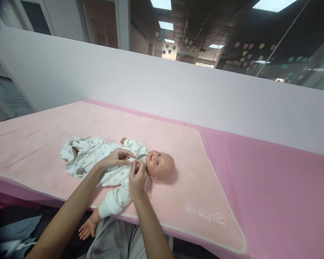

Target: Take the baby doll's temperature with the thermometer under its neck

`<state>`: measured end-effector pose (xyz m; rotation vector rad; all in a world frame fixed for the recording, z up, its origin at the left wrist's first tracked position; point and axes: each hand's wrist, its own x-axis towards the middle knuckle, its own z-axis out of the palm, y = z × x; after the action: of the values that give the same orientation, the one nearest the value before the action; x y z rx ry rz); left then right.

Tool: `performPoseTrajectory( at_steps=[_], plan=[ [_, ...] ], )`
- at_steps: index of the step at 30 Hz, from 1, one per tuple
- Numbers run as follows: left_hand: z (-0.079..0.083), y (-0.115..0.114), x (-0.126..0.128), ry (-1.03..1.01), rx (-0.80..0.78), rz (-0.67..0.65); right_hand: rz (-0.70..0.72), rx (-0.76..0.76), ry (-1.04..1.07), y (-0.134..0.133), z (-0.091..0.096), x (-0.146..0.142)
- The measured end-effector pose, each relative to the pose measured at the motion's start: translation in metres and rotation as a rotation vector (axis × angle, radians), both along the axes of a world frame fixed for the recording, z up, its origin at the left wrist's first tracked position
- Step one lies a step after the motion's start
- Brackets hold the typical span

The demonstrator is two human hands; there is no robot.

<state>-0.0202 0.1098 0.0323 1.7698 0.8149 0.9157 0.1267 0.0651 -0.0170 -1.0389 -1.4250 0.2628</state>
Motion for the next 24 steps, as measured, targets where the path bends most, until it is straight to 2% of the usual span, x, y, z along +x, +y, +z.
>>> performPoseTrajectory(
  at_steps=[3,7,10,13,15,18,24],
  plan=[
    [-0.002,-0.013,-0.016,0.053,0.041,0.009,-0.01,0.005,-0.015,0.001,0.0,0.001],
    [-0.013,-0.042,-0.038,0.128,0.049,0.204,-0.038,0.027,-0.075,0.001,0.003,0.001],
    [-0.024,-0.059,-0.038,0.114,0.117,0.383,-0.042,0.098,-0.208,-0.003,0.007,0.001],
    [-0.03,-0.066,-0.027,0.064,0.172,0.475,0.003,0.21,-0.386,-0.006,0.01,-0.002],
    [-0.03,-0.067,-0.021,0.031,0.197,0.506,0.043,0.251,-0.499,-0.007,0.012,-0.005],
    [-0.028,-0.067,-0.016,0.044,0.236,0.52,0.092,0.218,-0.633,-0.006,0.015,-0.009],
    [-0.027,-0.069,-0.018,0.126,0.264,0.459,0.195,0.085,-0.647,-0.004,0.025,-0.005]
  ],
)
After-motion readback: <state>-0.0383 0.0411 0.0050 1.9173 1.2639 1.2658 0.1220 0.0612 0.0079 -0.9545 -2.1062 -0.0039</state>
